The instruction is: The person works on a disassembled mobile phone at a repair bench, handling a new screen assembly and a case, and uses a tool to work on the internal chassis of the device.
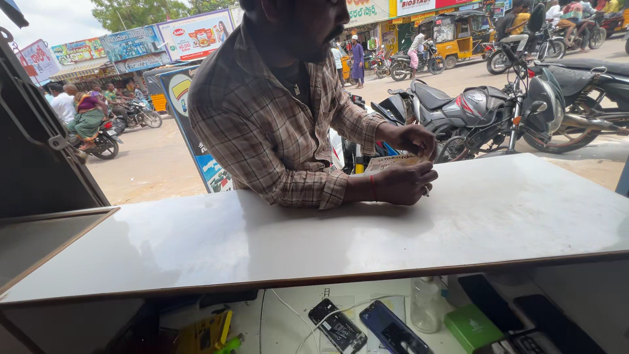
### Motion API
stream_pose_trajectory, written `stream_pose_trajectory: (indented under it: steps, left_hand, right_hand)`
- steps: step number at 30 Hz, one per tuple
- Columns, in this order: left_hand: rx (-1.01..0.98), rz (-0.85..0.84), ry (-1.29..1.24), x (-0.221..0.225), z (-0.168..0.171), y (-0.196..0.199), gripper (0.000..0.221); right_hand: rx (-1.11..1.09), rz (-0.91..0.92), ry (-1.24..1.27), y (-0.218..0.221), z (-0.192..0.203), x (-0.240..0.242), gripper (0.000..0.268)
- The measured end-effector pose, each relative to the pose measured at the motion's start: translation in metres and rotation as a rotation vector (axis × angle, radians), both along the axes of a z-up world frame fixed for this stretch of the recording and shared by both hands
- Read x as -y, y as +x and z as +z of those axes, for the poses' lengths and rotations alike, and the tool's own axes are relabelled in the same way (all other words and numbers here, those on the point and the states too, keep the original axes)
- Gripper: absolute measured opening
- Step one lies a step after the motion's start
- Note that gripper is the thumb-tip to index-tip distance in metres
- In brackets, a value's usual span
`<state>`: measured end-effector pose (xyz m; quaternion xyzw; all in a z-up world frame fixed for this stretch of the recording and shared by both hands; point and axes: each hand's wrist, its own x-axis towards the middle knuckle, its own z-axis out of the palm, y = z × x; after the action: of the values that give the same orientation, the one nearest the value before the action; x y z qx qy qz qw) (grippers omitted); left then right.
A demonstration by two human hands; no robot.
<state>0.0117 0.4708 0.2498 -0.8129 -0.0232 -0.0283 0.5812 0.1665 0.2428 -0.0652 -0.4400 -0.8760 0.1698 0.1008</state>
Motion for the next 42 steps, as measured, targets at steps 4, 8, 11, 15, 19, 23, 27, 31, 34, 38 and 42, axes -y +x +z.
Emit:
stream_pose_trajectory:
  steps: [4,8,11,15,19,23,27,31,34,38,42]
  left_hand:
    - [0.313,0.119,-0.248,0.033,-0.001,-0.077,0.019]
    - [1.006,0.587,-0.339,0.151,-0.121,-0.235,0.030]
    - [1.293,1.187,-0.140,0.286,-0.213,-0.345,0.040]
    - [1.300,1.627,-0.011,0.385,-0.240,-0.426,0.054]
    - [1.404,1.333,-0.079,0.385,-0.219,-0.427,0.056]
    - [1.272,1.029,-0.333,0.418,-0.188,-0.360,0.035]
    - [1.518,1.270,-0.765,0.468,-0.174,-0.228,0.020]
    - [1.494,1.007,-0.947,0.501,-0.187,-0.131,0.018]
    - [1.463,1.082,-1.006,0.506,-0.209,-0.098,0.016]
    - [1.512,1.181,-1.010,0.506,-0.234,-0.075,0.017]
    - [1.490,1.137,-0.890,0.503,-0.245,-0.068,0.022]
  right_hand:
    - [-0.088,0.058,-0.066,0.010,0.037,-0.002,0.093]
    - [-0.126,0.105,-0.251,0.037,0.044,0.042,0.093]
    - [-0.137,0.052,-0.401,0.061,0.024,0.129,0.092]
    - [-0.169,-0.065,-0.401,0.065,0.041,0.175,0.093]
    - [-0.302,-0.016,-0.250,0.060,0.048,0.176,0.096]
    - [-0.289,-0.031,-0.214,0.055,0.049,0.178,0.094]
    - [-0.336,0.015,-0.147,0.051,0.050,0.180,0.091]
    - [-0.348,0.019,-0.169,0.044,0.054,0.173,0.094]
    - [-0.358,-0.021,-0.184,0.043,0.058,0.174,0.098]
    - [-0.371,-0.097,-0.123,0.049,0.063,0.182,0.098]
    - [-0.392,-0.181,-0.120,0.053,0.056,0.190,0.084]
